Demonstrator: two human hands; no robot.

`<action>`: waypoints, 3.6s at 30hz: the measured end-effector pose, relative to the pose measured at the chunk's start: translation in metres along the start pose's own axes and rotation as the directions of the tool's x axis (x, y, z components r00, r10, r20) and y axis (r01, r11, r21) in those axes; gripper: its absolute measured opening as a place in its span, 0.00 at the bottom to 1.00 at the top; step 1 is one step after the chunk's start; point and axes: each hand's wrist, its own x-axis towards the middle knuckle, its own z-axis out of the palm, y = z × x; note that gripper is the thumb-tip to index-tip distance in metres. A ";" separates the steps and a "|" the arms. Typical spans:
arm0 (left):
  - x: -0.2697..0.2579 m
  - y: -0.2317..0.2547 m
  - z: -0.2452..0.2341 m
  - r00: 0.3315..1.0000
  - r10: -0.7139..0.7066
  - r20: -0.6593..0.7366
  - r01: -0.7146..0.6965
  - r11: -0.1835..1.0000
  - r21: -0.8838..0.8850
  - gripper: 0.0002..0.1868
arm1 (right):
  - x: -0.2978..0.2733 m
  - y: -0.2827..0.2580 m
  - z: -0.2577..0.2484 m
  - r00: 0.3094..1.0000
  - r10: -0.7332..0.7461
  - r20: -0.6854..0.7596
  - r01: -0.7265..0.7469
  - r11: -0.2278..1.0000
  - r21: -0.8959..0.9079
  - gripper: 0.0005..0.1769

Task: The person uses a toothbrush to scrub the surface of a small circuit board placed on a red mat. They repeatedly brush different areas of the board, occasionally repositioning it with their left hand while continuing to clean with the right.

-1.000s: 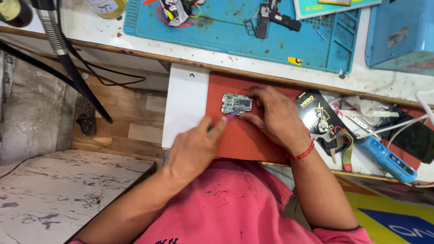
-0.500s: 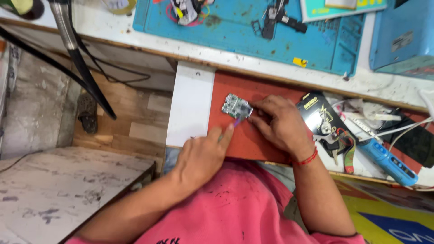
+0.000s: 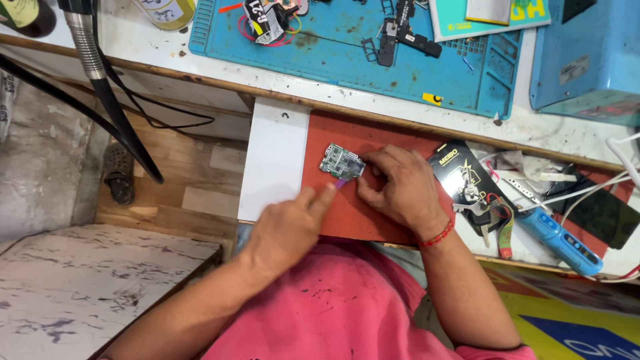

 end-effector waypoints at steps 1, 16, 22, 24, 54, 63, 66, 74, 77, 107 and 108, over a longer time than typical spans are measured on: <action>0.002 -0.011 -0.004 0.998 -0.061 -0.017 0.061 0.998 -0.013 0.23 | -0.001 -0.001 0.001 1.000 0.001 -0.002 -0.001 1.000 0.002 0.14; -0.002 -0.017 0.005 0.999 -0.040 -0.009 0.040 0.998 0.057 0.26 | -0.001 -0.003 0.006 0.999 -0.017 -0.027 0.016 0.999 -0.044 0.19; -0.003 -0.022 0.004 0.997 -0.081 -0.020 0.081 0.997 -0.003 0.25 | -0.004 -0.003 0.005 1.000 -0.023 -0.018 0.022 0.998 -0.067 0.17; 0.002 -0.023 -0.001 0.998 -0.056 -0.005 0.056 0.998 0.003 0.25 | -0.002 -0.004 0.006 1.000 -0.010 -0.025 0.008 0.998 -0.067 0.17; 0.004 -0.008 0.000 0.995 -0.097 -0.020 0.097 0.995 0.006 0.23 | -0.006 0.002 0.002 0.999 0.001 0.045 0.002 0.998 -0.069 0.18; 0.011 0.009 0.014 0.997 -0.041 0.060 0.037 0.998 0.058 0.25 | -0.006 -0.002 0.004 0.996 0.079 0.040 -0.079 0.997 -0.018 0.16; 0.013 0.002 0.010 0.996 -0.090 0.028 0.088 0.994 0.062 0.24 | -0.006 -0.002 0.005 0.995 0.094 0.032 -0.094 0.995 -0.020 0.14; 0.019 -0.011 0.000 0.982 -0.191 0.002 0.189 0.973 0.133 0.23 | -0.008 -0.003 0.004 0.995 0.098 0.004 -0.098 0.995 -0.016 0.14; 0.006 0.003 0.006 0.999 -0.014 0.047 0.008 0.991 0.132 0.29 | -0.007 -0.002 0.003 1.000 0.017 0.010 -0.016 0.999 -0.038 0.17; -0.006 -0.012 0.002 1.000 0.008 -0.021 -0.007 1.000 0.028 0.27 | -0.006 -0.005 0.004 0.999 0.027 0.042 -0.024 0.997 -0.080 0.20; -0.005 -0.013 0.001 0.999 -0.043 -0.026 0.043 0.999 0.024 0.26 | -0.006 -0.005 0.005 0.999 0.020 0.043 -0.016 0.996 -0.082 0.20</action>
